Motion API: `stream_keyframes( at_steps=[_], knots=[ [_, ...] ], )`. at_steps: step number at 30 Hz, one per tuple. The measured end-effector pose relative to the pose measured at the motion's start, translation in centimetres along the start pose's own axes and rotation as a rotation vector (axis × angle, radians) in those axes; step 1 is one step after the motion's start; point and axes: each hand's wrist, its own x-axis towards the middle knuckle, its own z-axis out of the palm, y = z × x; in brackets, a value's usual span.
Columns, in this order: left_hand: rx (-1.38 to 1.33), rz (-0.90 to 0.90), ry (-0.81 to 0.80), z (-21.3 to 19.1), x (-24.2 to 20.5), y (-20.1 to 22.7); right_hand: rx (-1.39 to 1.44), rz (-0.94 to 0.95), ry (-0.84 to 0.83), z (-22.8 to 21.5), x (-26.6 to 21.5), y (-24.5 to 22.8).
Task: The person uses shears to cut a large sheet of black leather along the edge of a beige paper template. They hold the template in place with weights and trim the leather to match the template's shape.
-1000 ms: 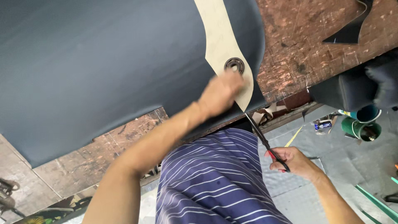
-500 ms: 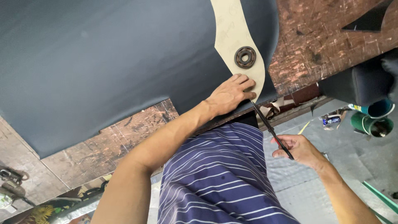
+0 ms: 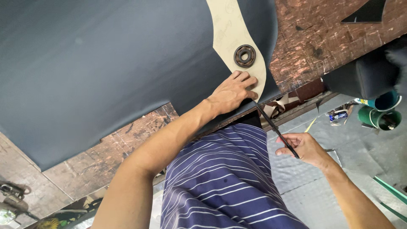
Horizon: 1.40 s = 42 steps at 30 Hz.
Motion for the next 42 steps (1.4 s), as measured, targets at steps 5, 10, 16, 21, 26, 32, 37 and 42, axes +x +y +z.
stream_keyframes(
  at_steps=[5, 10, 16, 21, 26, 32, 37, 42],
  knots=[
    [-0.010, 0.009, -0.054, -0.4, 0.3, -0.3, 0.015, 0.048, -0.023, 0.2, 0.1, -1.1],
    [-0.055, 0.018, 0.002, -0.2, 0.4, -0.7, 0.018, 0.034, -0.020, 0.4, 0.0, -2.1],
    [-0.064, 0.008, -0.028, -0.4, 0.4, -0.9, 0.047, 0.049, -0.008, 0.5, 0.1, -1.7],
    [-0.116, 0.012, -0.029, -0.5, 0.6, -1.1, 0.046, 0.034, -0.021, 0.7, 0.6, -2.8],
    [-0.114, 0.022, -0.003, -0.3, 0.7, -1.4, 0.073, -0.037, -0.022, 1.0, 0.6, -4.2],
    [-0.004, -0.005, 0.009, -0.2, 0.8, -0.7, 0.069, 0.066, 0.005, 1.2, 0.3, -4.6],
    [0.398, -0.127, -0.110, 1.9, 2.1, 4.3, 0.080, -0.081, -0.026, 1.4, 2.0, -4.3],
    [0.596, -0.246, -0.055, 3.2, 3.1, 7.4, 0.057, -0.014, 0.002, 1.9, 2.4, -4.4]
  ],
)
